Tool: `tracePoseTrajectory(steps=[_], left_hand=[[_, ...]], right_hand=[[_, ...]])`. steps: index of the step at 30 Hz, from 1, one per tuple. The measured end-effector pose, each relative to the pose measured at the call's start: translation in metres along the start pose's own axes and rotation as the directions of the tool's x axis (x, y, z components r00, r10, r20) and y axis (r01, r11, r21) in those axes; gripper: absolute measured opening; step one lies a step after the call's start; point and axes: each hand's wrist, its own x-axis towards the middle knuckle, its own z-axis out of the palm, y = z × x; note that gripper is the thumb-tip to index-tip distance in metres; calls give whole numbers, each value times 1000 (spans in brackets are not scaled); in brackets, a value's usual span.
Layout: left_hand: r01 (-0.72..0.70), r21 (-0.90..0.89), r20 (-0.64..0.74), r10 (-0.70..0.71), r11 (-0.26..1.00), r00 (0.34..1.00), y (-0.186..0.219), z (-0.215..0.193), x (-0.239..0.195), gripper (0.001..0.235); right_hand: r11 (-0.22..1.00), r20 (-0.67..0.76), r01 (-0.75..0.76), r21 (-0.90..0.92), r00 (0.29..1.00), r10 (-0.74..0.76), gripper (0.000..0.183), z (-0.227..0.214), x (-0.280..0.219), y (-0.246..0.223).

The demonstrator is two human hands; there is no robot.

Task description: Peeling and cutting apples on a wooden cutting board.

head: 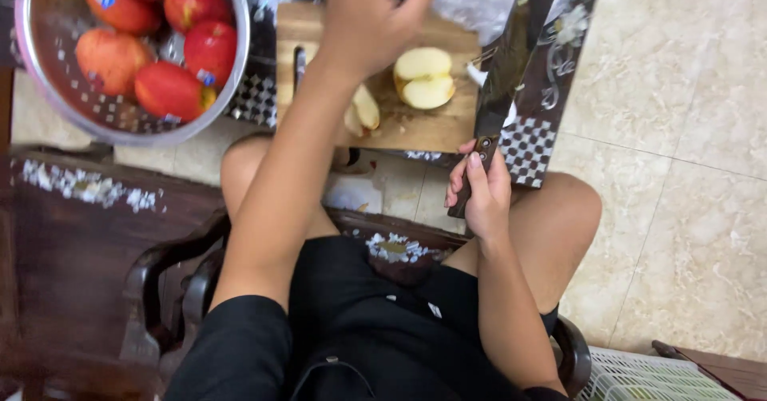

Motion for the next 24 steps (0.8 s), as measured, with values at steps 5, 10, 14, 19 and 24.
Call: tracePoseTrajectory(steps=[5, 10, 14, 19, 24], left_hand=[[376, 71, 230, -382, 924, 895, 11, -104, -97, 30], [408, 158, 188, -433, 899, 882, 11, -97, -165, 60], [336, 229, 132, -372, 913, 919, 10, -83, -167, 95], [337, 239, 177, -382, 911, 907, -4, -71, -170, 107], [320, 203, 218, -362, 925, 906, -5, -68, -174, 104]], right_hand=[[813, 87, -133, -567, 972, 219, 23, 49, -13, -41], [548, 108, 20, -836, 986, 128, 27, 73, -15, -38], [407, 203, 169, -898, 978, 40, 31, 85, -11, -32], [304, 193, 165, -938, 979, 65, 29, 94, -6, -28], [285, 150, 120, -951, 985, 87, 29, 97, -6, -36]])
